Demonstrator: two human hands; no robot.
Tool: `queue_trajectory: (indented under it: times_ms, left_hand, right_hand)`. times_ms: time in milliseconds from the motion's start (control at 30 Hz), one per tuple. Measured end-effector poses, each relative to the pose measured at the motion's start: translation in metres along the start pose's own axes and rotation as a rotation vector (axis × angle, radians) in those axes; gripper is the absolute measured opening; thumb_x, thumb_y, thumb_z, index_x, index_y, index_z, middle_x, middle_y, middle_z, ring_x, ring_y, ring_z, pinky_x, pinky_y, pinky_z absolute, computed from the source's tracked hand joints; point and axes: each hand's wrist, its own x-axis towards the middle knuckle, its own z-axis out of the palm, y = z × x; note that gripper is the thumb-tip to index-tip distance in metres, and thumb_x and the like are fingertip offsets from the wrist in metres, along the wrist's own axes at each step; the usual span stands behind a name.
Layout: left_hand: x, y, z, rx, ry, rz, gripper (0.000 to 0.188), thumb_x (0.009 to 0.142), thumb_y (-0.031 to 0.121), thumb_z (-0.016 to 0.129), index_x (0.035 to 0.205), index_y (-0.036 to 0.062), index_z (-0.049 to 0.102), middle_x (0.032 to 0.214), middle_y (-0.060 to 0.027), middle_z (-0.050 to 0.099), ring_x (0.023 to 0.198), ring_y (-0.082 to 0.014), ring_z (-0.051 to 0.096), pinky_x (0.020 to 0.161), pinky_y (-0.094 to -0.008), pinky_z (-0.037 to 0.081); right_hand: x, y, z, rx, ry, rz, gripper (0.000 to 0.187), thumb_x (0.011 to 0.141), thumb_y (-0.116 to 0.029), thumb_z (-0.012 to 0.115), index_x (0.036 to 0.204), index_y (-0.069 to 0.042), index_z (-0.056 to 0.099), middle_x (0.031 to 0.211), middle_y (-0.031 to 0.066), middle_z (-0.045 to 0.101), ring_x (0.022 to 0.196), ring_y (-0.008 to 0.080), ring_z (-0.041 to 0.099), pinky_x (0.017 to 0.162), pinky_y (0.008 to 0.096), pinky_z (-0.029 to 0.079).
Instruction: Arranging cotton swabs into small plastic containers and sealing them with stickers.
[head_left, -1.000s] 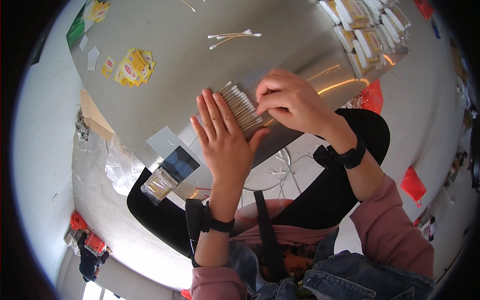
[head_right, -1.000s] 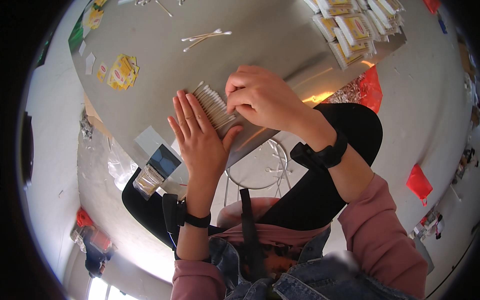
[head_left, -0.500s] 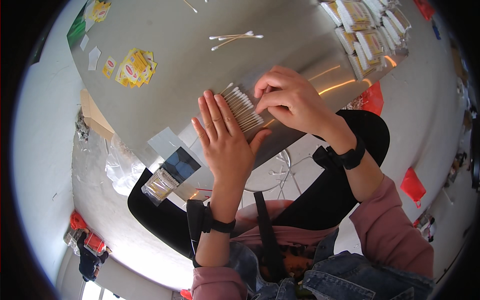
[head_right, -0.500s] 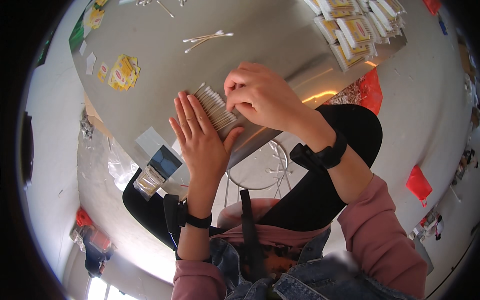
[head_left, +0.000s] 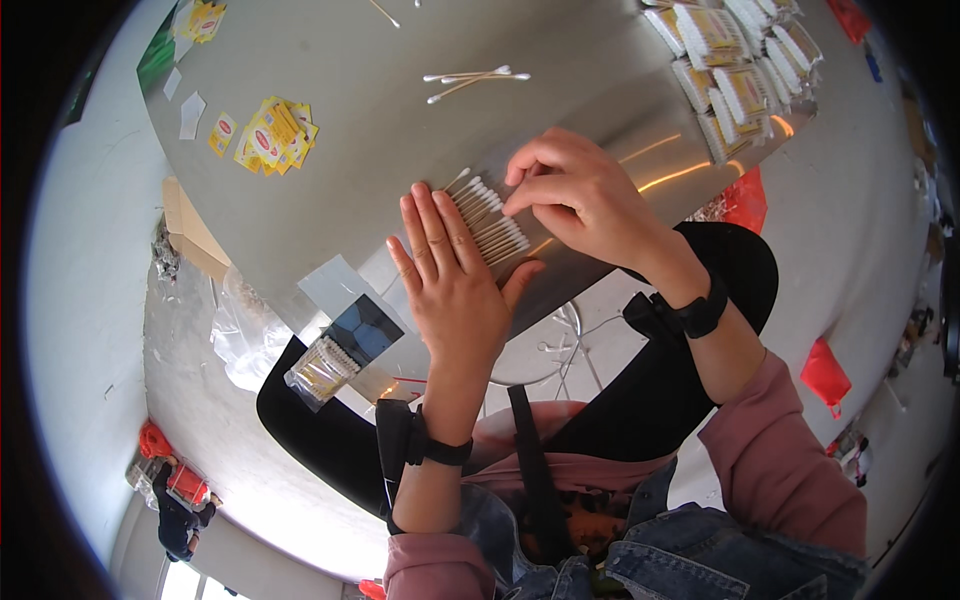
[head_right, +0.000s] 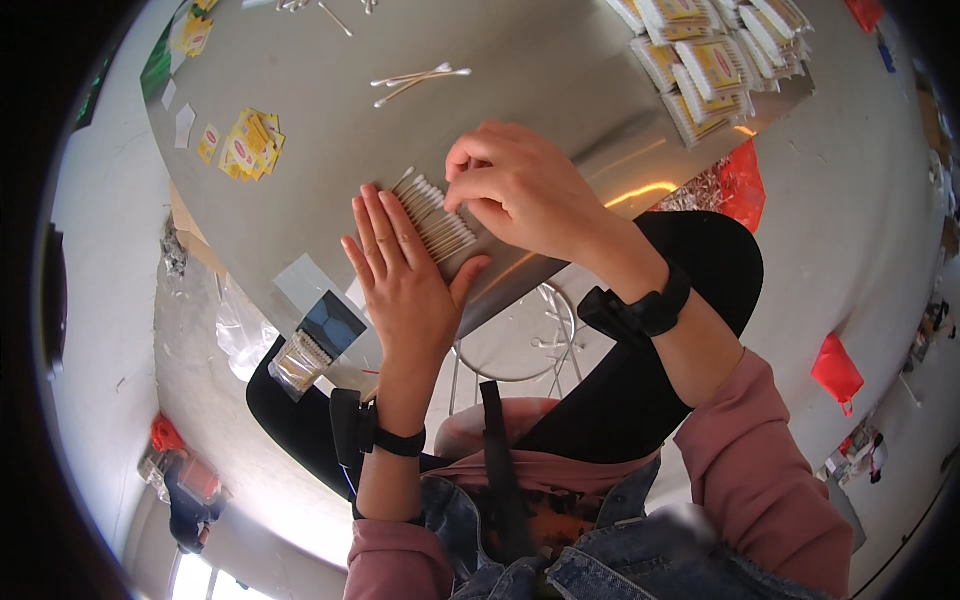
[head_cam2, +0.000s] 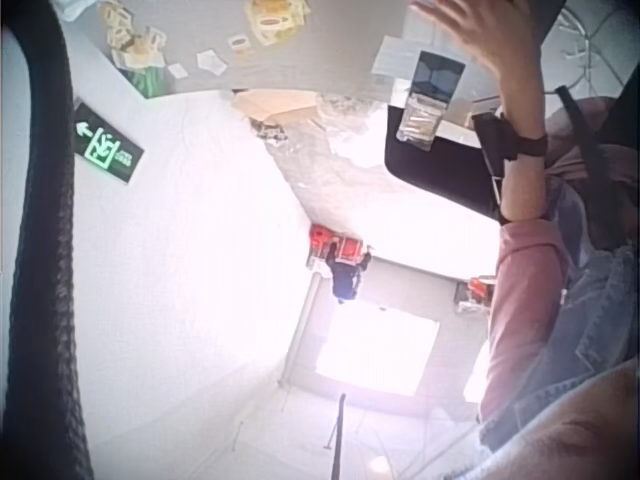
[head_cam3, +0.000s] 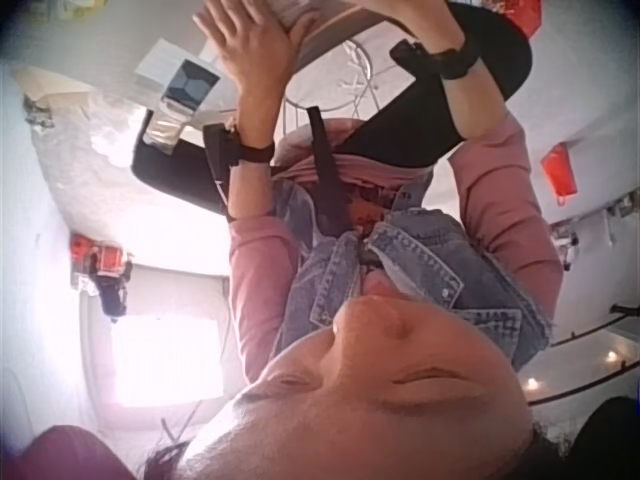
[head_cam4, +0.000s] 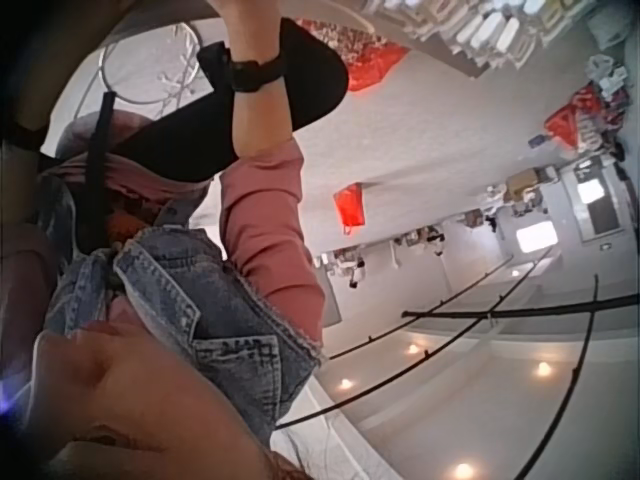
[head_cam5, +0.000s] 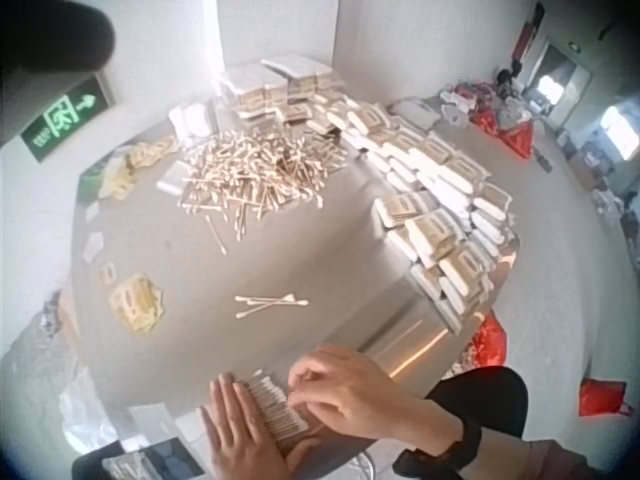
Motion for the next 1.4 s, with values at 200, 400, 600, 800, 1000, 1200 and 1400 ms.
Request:
queue_trajectory:
  times_ms: [200,400,600,800,1000,1200,1400]
  left_hand:
    - [0.000,0.000,-0.001,-0.004,-0.010,-0.006,0.113,0.083,0.074,0.052,0.152,-0.0106,0.022,0.159,-0.0278,0.022,0.151,-0.0402,0.016,0.120,-0.0558,0.013]
    - [0.000,0.000,-0.001,-0.006,-0.006,-0.007,0.113,0.083,0.075,0.052,0.151,-0.0105,0.022,0.159,-0.0278,0.023,0.151,-0.0398,0.017,0.120,-0.0552,0.013]
    - [0.000,0.001,0.000,0.000,0.001,-0.005,0.113,0.083,0.075,0.051,0.151,-0.0105,0.022,0.158,-0.0279,0.024,0.151,-0.0399,0.018,0.120,-0.0555,0.014]
    - [0.000,0.000,-0.001,0.006,0.013,-0.001,0.114,0.083,0.076,0.051,0.151,-0.0111,0.022,0.158,-0.0284,0.024,0.150,-0.0400,0.018,0.120,-0.0559,0.015]
    - [0.000,0.000,0.001,-0.007,0.009,-0.004,0.114,0.083,0.076,0.051,0.151,-0.0109,0.023,0.158,-0.0282,0.024,0.150,-0.0400,0.018,0.120,-0.0558,0.014]
    - [-0.001,0.000,0.001,-0.013,0.016,-0.004,0.113,0.083,0.075,0.051,0.151,-0.0106,0.022,0.158,-0.0279,0.024,0.151,-0.0398,0.017,0.120,-0.0552,0.013]
    - [0.000,0.000,0.001,-0.022,0.018,-0.003,0.114,0.083,0.075,0.053,0.152,-0.0104,0.022,0.158,-0.0282,0.024,0.151,-0.0400,0.016,0.120,-0.0545,0.013]
  right_hand:
    - [0.003,0.003,0.003,0.004,0.026,0.003,0.013,0.075,0.003,0.068,0.078,-0.010,0.070,0.091,-0.0006,0.061,0.083,0.0205,0.059,0.074,0.0353,0.050]
    - [0.003,0.002,0.002,-0.006,-0.014,0.017,0.013,0.075,0.003,0.068,0.078,-0.010,0.069,0.092,-0.0005,0.061,0.086,0.0205,0.059,0.076,0.0356,0.050]
    - [0.006,0.004,0.006,-0.053,0.046,0.004,0.014,0.075,0.003,0.067,0.081,-0.011,0.069,0.094,-0.0003,0.061,0.088,0.0208,0.060,0.077,0.0360,0.050]
    - [0.008,0.002,0.004,-0.076,0.007,-0.003,0.014,0.076,0.003,0.067,0.081,-0.010,0.068,0.094,0.0002,0.061,0.088,0.0216,0.060,0.077,0.0360,0.050]
    - [0.010,0.004,0.008,-0.044,0.036,0.004,0.025,0.075,0.010,0.062,0.087,-0.010,0.069,0.099,0.0019,0.062,0.091,0.0227,0.059,0.076,0.0351,0.050]
    - [0.012,0.003,0.009,-0.051,0.027,0.000,0.024,0.075,0.010,0.062,0.087,-0.010,0.069,0.099,0.0019,0.062,0.091,0.0226,0.059,0.077,0.0348,0.050]
    - [0.017,0.001,0.013,-0.057,0.031,0.015,0.015,0.079,0.003,0.067,0.086,-0.010,0.068,0.099,0.0016,0.062,0.091,0.0227,0.059,0.078,0.0346,0.050]
